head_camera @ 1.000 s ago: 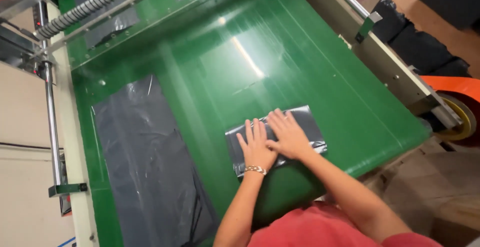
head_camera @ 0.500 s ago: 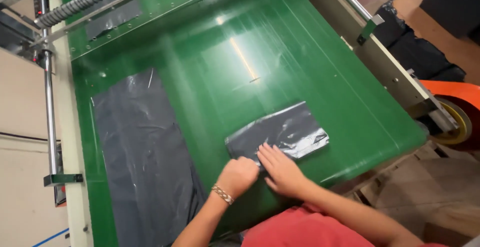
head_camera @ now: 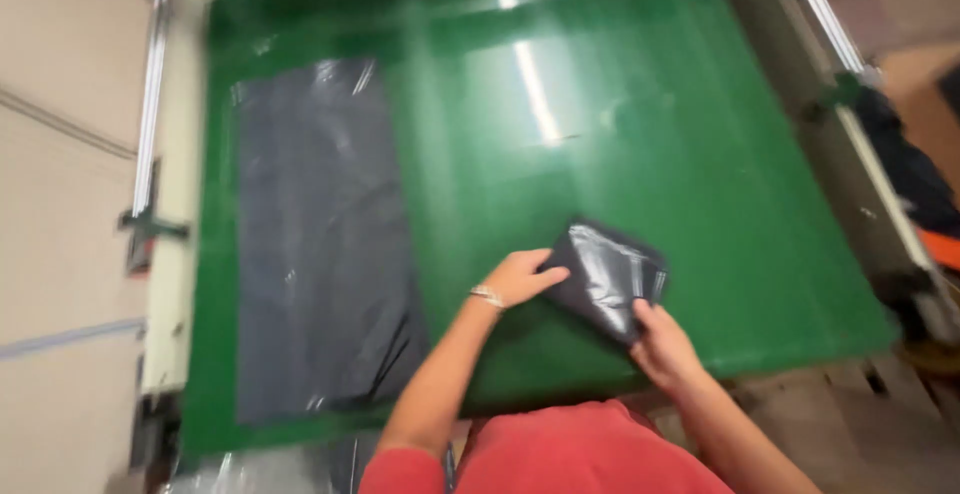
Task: Folding black plastic bags and placing them into clear plastic sleeves for final packaging.
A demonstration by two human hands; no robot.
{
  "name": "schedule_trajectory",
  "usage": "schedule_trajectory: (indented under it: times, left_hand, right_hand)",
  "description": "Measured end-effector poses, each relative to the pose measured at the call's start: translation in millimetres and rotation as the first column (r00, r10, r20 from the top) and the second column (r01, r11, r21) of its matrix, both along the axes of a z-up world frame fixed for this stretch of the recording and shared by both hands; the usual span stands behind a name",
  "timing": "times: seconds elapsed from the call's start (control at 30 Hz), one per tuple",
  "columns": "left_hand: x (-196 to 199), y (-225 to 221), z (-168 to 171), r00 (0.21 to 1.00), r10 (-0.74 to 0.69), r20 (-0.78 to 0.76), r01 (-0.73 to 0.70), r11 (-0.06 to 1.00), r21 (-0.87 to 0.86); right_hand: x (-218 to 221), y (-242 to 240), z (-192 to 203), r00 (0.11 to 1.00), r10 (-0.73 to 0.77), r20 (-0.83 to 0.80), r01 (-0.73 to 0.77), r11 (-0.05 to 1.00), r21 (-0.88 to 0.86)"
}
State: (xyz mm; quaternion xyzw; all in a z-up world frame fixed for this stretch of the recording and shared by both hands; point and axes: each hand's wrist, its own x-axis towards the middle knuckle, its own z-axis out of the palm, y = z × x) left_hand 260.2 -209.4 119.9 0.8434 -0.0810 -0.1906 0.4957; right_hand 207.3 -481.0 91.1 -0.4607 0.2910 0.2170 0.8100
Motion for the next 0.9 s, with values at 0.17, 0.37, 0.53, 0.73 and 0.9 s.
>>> schedule_trajectory:
  times: [0.17,0.37,0.53,0.73,0.9]
  left_hand:
    - [-8.7,-59.0,-16.9,0.942,0.264,0.209,-0.314,0.911,0.267]
    - [-66.4,-21.0,35.2,0.822,0.307,0.480,-0.473,0.836,0.276]
    - [-166.6,73.5,49.8,0.599,0.369,0.711,-0.695,0.680,0.233]
    - [-230.5,150.1,42.6,0.732,0.489,0.474,-0.680,0.491,0.544]
    - [-237.0,181.1,40.7,0.873,0.446,0.195,-0.481,0.725,0.493]
  right_hand:
    - [8.9,-38.0,-17.4,0.990,0.143,0.001,-0.142,0.989,-0.044]
    - [-12.7,-8.0,62.7,0.870,0.232,0.434,0.124,0.750,-0.650]
    - [-47.0,92.3,99.9,0.830,0.295,0.473,0.109,0.746,-0.657]
    - [-70.6,211.0,38.5,0.641,0.624,0.447,-0.400,0.769,-0.499]
    - [-66.8,264.9,21.8,0.504,0.802,0.321,-0.461,0.564,-0.684]
